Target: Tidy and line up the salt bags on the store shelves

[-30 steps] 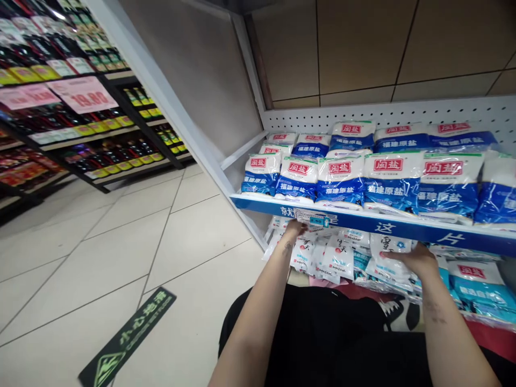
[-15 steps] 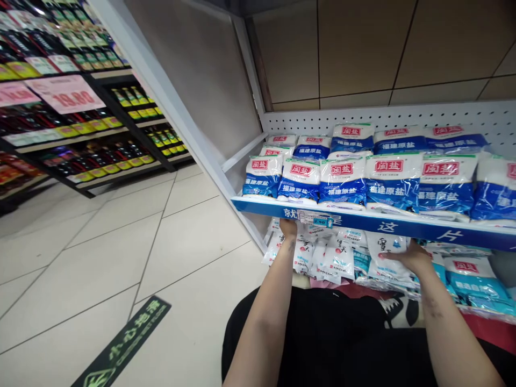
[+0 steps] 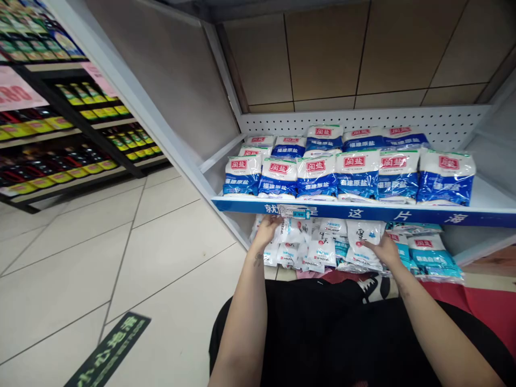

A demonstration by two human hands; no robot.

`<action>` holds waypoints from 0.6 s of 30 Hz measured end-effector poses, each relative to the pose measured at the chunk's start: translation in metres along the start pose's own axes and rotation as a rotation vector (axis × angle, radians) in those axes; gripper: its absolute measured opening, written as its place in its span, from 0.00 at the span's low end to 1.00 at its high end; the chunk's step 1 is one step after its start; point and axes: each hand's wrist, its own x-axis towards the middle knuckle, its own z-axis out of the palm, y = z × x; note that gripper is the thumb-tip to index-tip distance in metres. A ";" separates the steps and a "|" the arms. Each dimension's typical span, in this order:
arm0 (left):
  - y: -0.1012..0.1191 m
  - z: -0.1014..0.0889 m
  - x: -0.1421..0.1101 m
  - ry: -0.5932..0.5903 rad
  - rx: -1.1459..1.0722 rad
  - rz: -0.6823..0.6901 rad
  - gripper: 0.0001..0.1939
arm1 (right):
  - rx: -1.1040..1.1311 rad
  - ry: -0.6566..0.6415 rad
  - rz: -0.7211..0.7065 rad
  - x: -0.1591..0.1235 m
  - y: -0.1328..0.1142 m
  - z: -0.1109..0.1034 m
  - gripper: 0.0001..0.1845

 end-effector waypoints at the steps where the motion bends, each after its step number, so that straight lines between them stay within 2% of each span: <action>1: 0.002 0.008 -0.004 -0.104 0.078 0.034 0.15 | 0.010 0.018 -0.008 -0.002 0.000 0.001 0.39; 3: 0.005 0.027 -0.012 -0.301 0.313 0.090 0.13 | 0.073 0.047 -0.011 -0.005 0.001 0.003 0.38; 4: 0.006 0.037 -0.017 -0.352 0.454 0.117 0.11 | 0.121 0.063 -0.011 -0.006 0.001 0.003 0.39; 7: 0.002 0.069 -0.027 -0.407 0.784 0.176 0.09 | 0.358 0.102 -0.046 -0.005 -0.002 0.007 0.40; 10: -0.008 0.091 -0.031 -0.408 0.893 0.176 0.09 | 0.653 0.085 -0.081 -0.001 -0.007 0.016 0.40; 13: -0.015 0.094 -0.025 -0.431 0.882 0.125 0.14 | 0.682 0.044 -0.051 0.007 -0.006 0.026 0.44; 16: -0.018 0.087 -0.019 -0.541 0.990 0.023 0.34 | 0.518 0.012 -0.009 0.014 0.001 0.034 0.53; 17: -0.019 0.085 -0.018 -0.573 1.038 -0.008 0.37 | 0.466 0.009 0.009 0.015 0.003 0.035 0.56; 18: -0.020 0.083 -0.018 -0.596 1.075 -0.030 0.36 | 0.424 0.014 0.034 0.016 0.003 0.036 0.58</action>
